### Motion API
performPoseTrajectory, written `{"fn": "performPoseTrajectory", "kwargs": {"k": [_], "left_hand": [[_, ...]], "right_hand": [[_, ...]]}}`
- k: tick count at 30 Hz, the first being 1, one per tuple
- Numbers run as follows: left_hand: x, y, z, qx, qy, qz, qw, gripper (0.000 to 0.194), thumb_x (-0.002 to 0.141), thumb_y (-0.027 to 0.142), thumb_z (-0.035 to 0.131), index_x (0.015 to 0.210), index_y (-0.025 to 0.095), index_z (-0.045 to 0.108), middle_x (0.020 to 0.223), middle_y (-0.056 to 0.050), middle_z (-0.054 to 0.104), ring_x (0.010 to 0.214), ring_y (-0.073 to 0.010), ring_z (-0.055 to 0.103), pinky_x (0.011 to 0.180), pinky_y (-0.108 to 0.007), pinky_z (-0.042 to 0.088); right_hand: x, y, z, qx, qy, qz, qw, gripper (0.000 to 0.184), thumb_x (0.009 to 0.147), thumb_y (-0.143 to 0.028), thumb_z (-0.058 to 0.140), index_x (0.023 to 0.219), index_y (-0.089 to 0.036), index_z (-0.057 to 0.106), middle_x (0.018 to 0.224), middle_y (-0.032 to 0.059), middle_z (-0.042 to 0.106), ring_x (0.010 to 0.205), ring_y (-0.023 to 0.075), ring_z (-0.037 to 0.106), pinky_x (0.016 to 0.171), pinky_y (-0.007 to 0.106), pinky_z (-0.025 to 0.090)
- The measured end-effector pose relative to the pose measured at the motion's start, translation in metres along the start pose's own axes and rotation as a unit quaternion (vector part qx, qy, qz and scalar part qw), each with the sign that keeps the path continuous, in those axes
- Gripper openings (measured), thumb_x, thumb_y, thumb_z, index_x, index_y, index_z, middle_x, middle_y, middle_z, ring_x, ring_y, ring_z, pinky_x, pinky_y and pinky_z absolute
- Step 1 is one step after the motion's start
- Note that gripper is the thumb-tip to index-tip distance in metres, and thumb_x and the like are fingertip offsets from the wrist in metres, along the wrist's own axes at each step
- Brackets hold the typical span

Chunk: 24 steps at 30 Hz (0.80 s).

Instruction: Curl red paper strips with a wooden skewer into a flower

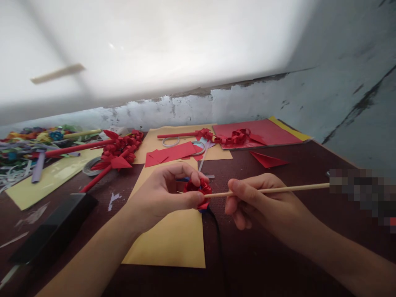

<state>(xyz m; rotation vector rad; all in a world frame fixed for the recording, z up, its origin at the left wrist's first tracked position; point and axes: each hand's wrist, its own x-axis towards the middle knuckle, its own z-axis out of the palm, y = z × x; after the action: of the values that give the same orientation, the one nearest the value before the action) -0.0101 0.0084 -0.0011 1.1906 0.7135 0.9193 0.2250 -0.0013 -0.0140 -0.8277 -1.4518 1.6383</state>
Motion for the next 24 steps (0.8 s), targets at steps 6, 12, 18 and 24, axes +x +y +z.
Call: {"fn": "performPoseTrajectory", "kwargs": {"k": [6, 12, 18, 24], "left_hand": [[0.0010, -0.0002, 0.0007, 0.001, 0.006, 0.005, 1.000, 0.025, 0.074, 0.017, 0.093, 0.084, 0.015, 0.070, 0.102, -0.003, 0.067, 0.073, -0.0105, 0.067, 0.066, -0.022, 0.059], [0.0017, 0.0004, 0.0015, 0.011, 0.008, 0.007, 1.000, 0.025, 0.075, 0.016, 0.092, 0.086, 0.016, 0.070, 0.101, -0.003, 0.067, 0.073, -0.0099, 0.066, 0.064, -0.020, 0.057], [-0.0006, -0.0007, 0.0003, 0.017, 0.004, 0.009, 1.000, 0.025, 0.077, 0.016, 0.092, 0.089, 0.018, 0.070, 0.103, -0.001, 0.067, 0.074, -0.0085, 0.065, 0.064, -0.018, 0.055], [-0.0010, 0.0001, 0.0010, 0.029, 0.006, 0.020, 0.999, 0.025, 0.076, 0.015, 0.092, 0.090, 0.019, 0.071, 0.101, 0.000, 0.066, 0.074, -0.0071, 0.064, 0.062, -0.016, 0.052]], "right_hand": [[0.0006, 0.0013, -0.0016, -0.008, 0.001, 0.004, 1.000, 0.041, 0.098, -0.051, 0.071, 0.074, -0.020, 0.082, 0.059, 0.0051, 0.071, 0.051, 0.0119, 0.059, 0.047, 0.023, 0.040], [-0.0012, 0.0020, -0.0032, -0.016, 0.004, 0.002, 1.000, 0.040, 0.098, -0.050, 0.070, 0.076, -0.021, 0.084, 0.060, 0.0055, 0.072, 0.052, 0.0122, 0.061, 0.047, 0.023, 0.040], [-0.0014, 0.0028, -0.0041, -0.005, -0.003, 0.008, 1.000, 0.037, 0.098, -0.049, 0.072, 0.076, -0.023, 0.085, 0.060, 0.0051, 0.073, 0.052, 0.0106, 0.061, 0.047, 0.021, 0.039], [-0.0011, 0.0018, -0.0042, -0.004, -0.003, 0.018, 1.000, 0.036, 0.097, -0.050, 0.072, 0.077, -0.023, 0.085, 0.062, 0.0051, 0.074, 0.053, 0.0107, 0.061, 0.048, 0.021, 0.039]]}}
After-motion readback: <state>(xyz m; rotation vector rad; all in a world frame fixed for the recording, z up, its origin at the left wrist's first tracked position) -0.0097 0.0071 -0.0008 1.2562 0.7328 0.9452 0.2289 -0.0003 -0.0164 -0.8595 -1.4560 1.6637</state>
